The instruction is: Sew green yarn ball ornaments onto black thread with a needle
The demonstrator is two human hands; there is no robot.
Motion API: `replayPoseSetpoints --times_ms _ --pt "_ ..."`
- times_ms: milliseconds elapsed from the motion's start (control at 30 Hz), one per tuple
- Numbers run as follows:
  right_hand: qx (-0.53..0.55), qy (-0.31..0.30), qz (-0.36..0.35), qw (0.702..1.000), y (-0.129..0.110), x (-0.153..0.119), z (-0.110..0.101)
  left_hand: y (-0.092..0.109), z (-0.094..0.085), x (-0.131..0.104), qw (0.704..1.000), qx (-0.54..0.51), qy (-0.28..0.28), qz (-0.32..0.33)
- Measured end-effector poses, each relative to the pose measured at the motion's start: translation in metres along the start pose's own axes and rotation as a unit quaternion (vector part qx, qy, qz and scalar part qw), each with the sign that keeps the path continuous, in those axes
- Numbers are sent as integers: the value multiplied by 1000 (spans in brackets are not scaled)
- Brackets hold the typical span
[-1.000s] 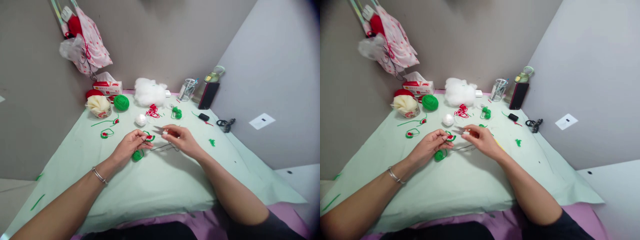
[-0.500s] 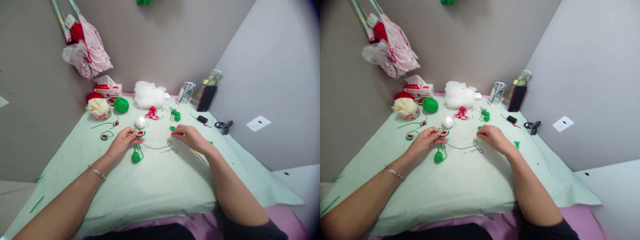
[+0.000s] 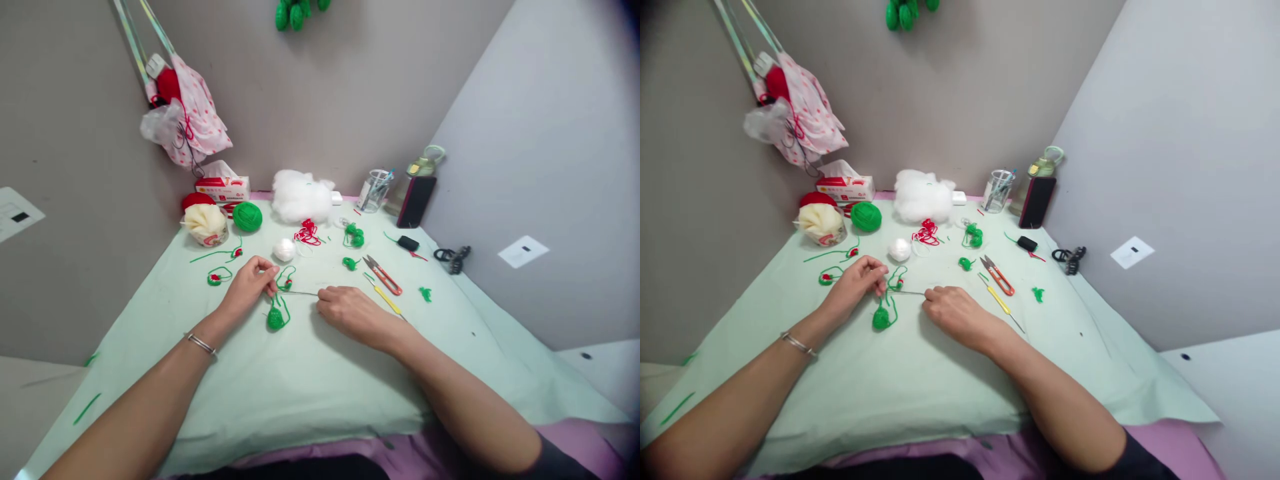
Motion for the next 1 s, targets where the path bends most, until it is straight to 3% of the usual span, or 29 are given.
replayPoseSetpoints --times_ms 100,200,300,400,533,633,800,900,933,1000 --pt "5 -17 16 1000 -3 3 0 4 -8 2 998 40 34 25" --pt "79 -8 40 996 2 1 -2 12 -24 7 988 115 80 63" --pt "249 43 72 965 14 -7 -8 26 -49 13 934 273 152 176" --pt "467 62 101 876 25 -16 -11 26 -68 24 886 379 148 221" --pt "649 126 109 742 37 -21 -17 12 -79 35 882 409 112 206" --pt "700 177 123 681 45 -21 -16 8 -81 37 883 409 117 200" --pt "740 243 154 608 58 -23 -11 26 -83 31 890 361 179 213" --pt "750 299 203 554 73 -29 -8 41 -86 20 938 115 249 211" --pt "751 315 217 539 78 -31 -7 43 -83 16 946 12 254 200" --pt "751 332 236 520 84 -33 -5 46 -67 8 957 -81 224 165"
Point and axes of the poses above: each hand's wrist, its own x-axis towards the middle knuckle, its own z-axis out of the palm, y = z × x, the point moved 5 cm from there along x, towards the middle knuckle, and after that the axes turned 11 degrees about -x, right-handed, at the moved point
